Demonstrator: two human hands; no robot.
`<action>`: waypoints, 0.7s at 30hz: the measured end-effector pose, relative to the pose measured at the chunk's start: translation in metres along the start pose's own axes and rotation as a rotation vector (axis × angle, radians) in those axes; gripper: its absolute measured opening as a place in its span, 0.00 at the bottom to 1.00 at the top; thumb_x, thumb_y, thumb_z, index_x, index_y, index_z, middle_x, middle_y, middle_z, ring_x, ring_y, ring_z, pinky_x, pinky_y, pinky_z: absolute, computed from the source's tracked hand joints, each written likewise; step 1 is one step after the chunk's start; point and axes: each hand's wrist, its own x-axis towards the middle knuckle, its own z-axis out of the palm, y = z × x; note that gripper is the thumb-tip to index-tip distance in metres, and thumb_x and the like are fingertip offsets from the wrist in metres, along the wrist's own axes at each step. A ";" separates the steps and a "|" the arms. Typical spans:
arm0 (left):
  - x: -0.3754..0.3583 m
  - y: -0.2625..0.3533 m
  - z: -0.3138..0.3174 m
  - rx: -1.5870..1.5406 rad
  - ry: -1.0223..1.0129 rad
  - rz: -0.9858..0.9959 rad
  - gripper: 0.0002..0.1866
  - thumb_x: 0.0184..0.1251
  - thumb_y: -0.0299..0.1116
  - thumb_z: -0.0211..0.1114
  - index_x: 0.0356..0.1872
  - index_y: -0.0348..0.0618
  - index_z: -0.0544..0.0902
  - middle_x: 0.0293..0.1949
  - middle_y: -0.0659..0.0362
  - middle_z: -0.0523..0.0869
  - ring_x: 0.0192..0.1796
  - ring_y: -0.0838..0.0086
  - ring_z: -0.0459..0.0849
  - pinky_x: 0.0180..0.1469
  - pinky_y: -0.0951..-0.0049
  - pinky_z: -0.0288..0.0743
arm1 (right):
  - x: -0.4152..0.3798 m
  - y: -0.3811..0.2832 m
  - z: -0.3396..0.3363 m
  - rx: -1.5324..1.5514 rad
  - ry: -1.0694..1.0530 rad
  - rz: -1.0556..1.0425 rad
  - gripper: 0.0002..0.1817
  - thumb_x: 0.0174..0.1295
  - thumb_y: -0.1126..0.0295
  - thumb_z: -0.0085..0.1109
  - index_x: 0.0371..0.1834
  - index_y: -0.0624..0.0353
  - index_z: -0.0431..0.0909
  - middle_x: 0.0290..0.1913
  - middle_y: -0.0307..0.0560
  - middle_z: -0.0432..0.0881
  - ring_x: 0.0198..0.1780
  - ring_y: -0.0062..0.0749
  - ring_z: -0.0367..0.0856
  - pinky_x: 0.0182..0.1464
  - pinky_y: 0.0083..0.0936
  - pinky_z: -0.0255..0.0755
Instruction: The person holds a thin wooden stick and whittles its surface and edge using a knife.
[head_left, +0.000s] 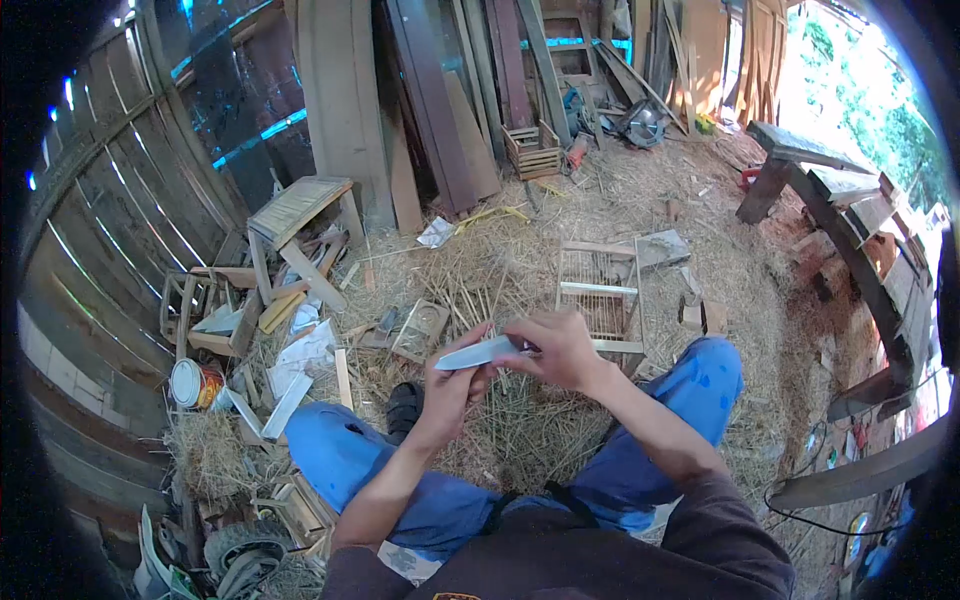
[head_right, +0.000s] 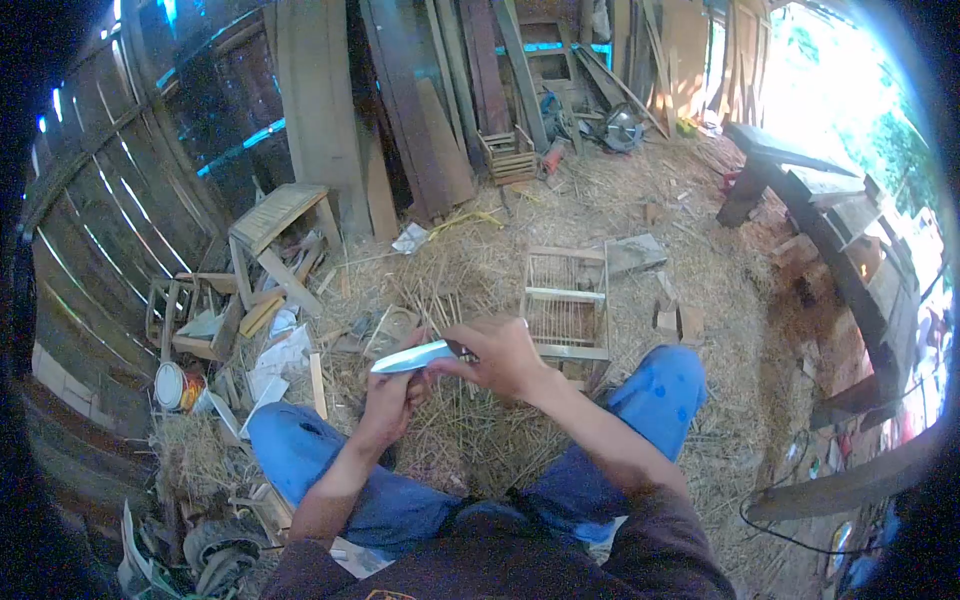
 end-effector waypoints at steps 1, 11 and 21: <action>-0.001 -0.002 0.000 0.018 -0.028 0.023 0.22 0.78 0.31 0.60 0.71 0.44 0.76 0.33 0.64 0.82 0.22 0.89 0.64 0.22 0.85 0.54 | 0.000 -0.001 0.002 -0.001 -0.006 -0.009 0.20 0.55 0.51 0.75 0.40 0.54 0.86 0.29 0.45 0.86 0.30 0.44 0.86 0.33 0.35 0.78; -0.003 -0.001 0.006 -0.009 -0.039 -0.013 0.24 0.78 0.25 0.58 0.73 0.42 0.73 0.31 0.63 0.80 0.20 0.90 0.62 0.21 0.85 0.54 | 0.008 0.003 -0.007 -0.096 0.041 -0.128 0.24 0.42 0.49 0.81 0.34 0.54 0.85 0.28 0.41 0.85 0.29 0.38 0.86 0.31 0.30 0.76; -0.008 0.020 0.012 -0.194 -0.115 -0.141 0.23 0.80 0.26 0.52 0.74 0.43 0.71 0.31 0.65 0.79 0.19 0.91 0.59 0.19 0.86 0.51 | 0.009 0.009 -0.010 -0.132 0.127 -0.170 0.26 0.40 0.46 0.81 0.32 0.55 0.84 0.26 0.40 0.84 0.26 0.34 0.84 0.29 0.29 0.74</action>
